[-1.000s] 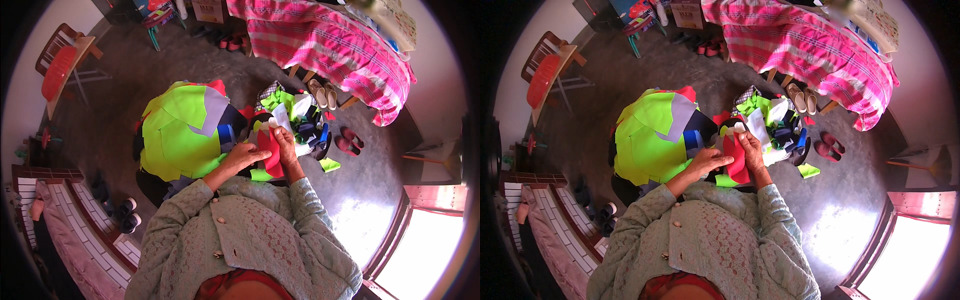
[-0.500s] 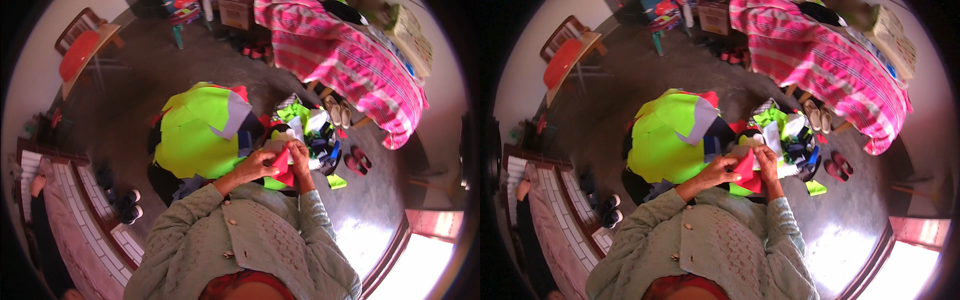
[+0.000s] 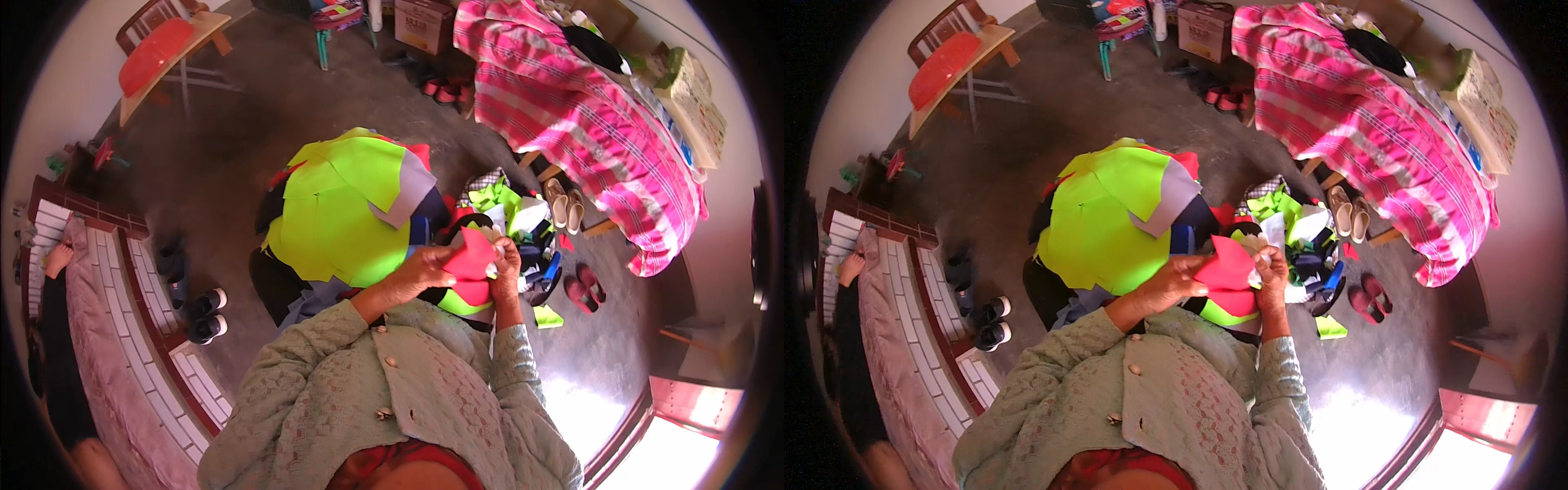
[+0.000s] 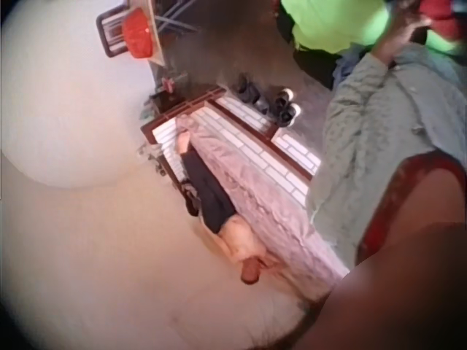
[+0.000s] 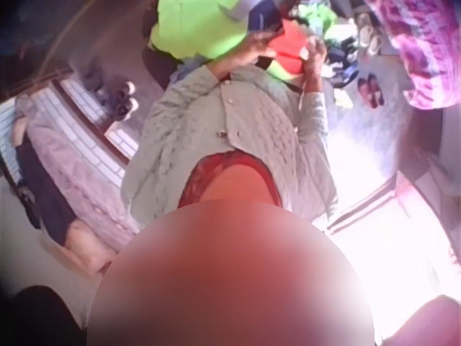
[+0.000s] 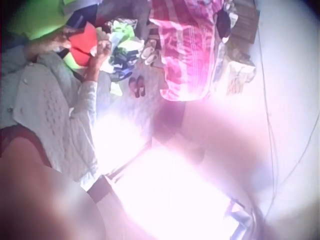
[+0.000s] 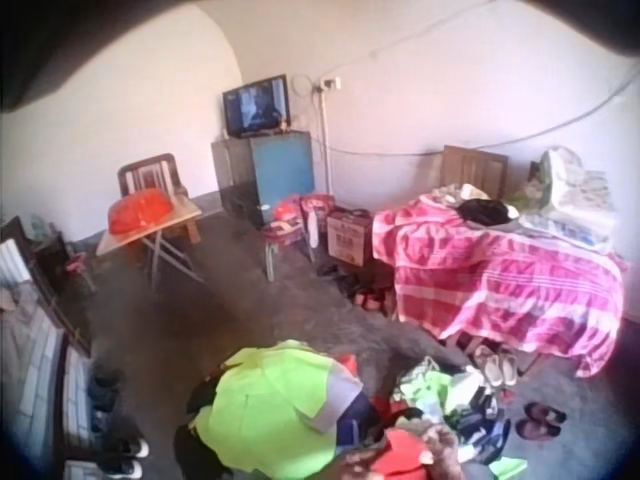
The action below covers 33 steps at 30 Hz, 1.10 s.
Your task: The person assembles a colorful kite by hand, attaching various colored fabric pieces to a central frame. They pick up and place different fabric sections, aligning and securing them to the kite structure.
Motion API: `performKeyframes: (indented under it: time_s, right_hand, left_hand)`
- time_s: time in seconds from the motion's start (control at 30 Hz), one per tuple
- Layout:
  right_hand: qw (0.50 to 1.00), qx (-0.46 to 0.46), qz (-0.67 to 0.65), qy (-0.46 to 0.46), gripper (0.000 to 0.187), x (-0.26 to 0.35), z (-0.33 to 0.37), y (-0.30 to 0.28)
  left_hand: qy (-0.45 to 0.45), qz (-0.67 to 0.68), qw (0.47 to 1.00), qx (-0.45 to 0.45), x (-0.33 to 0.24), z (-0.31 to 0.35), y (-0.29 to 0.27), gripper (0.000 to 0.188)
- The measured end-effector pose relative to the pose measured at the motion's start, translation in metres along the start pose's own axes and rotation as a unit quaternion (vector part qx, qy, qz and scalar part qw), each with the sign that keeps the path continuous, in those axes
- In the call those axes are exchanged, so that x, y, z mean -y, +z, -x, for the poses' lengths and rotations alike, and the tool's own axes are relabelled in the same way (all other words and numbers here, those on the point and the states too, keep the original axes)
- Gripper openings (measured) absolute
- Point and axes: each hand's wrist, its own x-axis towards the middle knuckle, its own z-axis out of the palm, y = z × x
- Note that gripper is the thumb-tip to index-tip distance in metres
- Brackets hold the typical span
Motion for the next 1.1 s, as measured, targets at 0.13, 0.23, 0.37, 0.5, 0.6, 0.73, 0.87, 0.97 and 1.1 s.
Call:
performKeyframes:
  time_s: [0.13, 0.23, 0.37, 0.5, 0.6, 0.73, 0.87, 0.97, 1.1]
  right_hand:
    - [1.000, 0.016, -0.018, 0.017, 0.017, 0.008, 0.002, 0.008]
    - [0.999, 0.019, 0.001, 0.035, 0.017, 0.007, 0.000, 0.000]
    - [0.997, 0.025, -0.006, 0.072, 0.017, 0.012, -0.003, 0.005]
    - [0.994, 0.040, -0.017, 0.100, 0.017, 0.014, -0.008, 0.002]
    - [0.990, 0.048, -0.022, 0.129, 0.015, 0.019, -0.011, 0.001]
    - [0.991, 0.042, 0.015, 0.130, 0.015, 0.019, -0.011, 0.005]
    - [0.993, 0.043, 0.056, 0.099, 0.014, 0.017, -0.005, 0.007]
    - [0.993, 0.048, 0.006, 0.109, 0.012, 0.018, -0.004, -0.004]
    - [0.992, 0.003, -0.105, 0.070, 0.008, 0.014, -0.002, -0.014]
  left_hand:
    - [0.043, 0.041, 0.998, -0.036, 0.001, 0.005, 0.000, 0.030]
    - [0.042, 0.054, 0.997, -0.040, -0.004, 0.010, -0.002, 0.026]
    - [0.062, 0.089, 0.993, -0.055, -0.002, 0.011, -0.011, 0.023]
    - [0.080, 0.104, 0.990, -0.049, -0.008, 0.012, -0.008, 0.021]
    - [0.083, 0.108, 0.989, -0.056, -0.009, 0.011, -0.007, 0.019]
    - [0.073, 0.129, 0.988, -0.052, -0.005, 0.009, -0.010, 0.021]
    - [0.047, 0.152, 0.984, -0.082, -0.001, 0.007, -0.004, 0.018]
    - [0.027, 0.188, 0.980, -0.053, -0.007, 0.011, 0.000, 0.013]
    - [-0.019, 0.115, 0.993, 0.030, 0.002, 0.016, -0.011, 0.013]
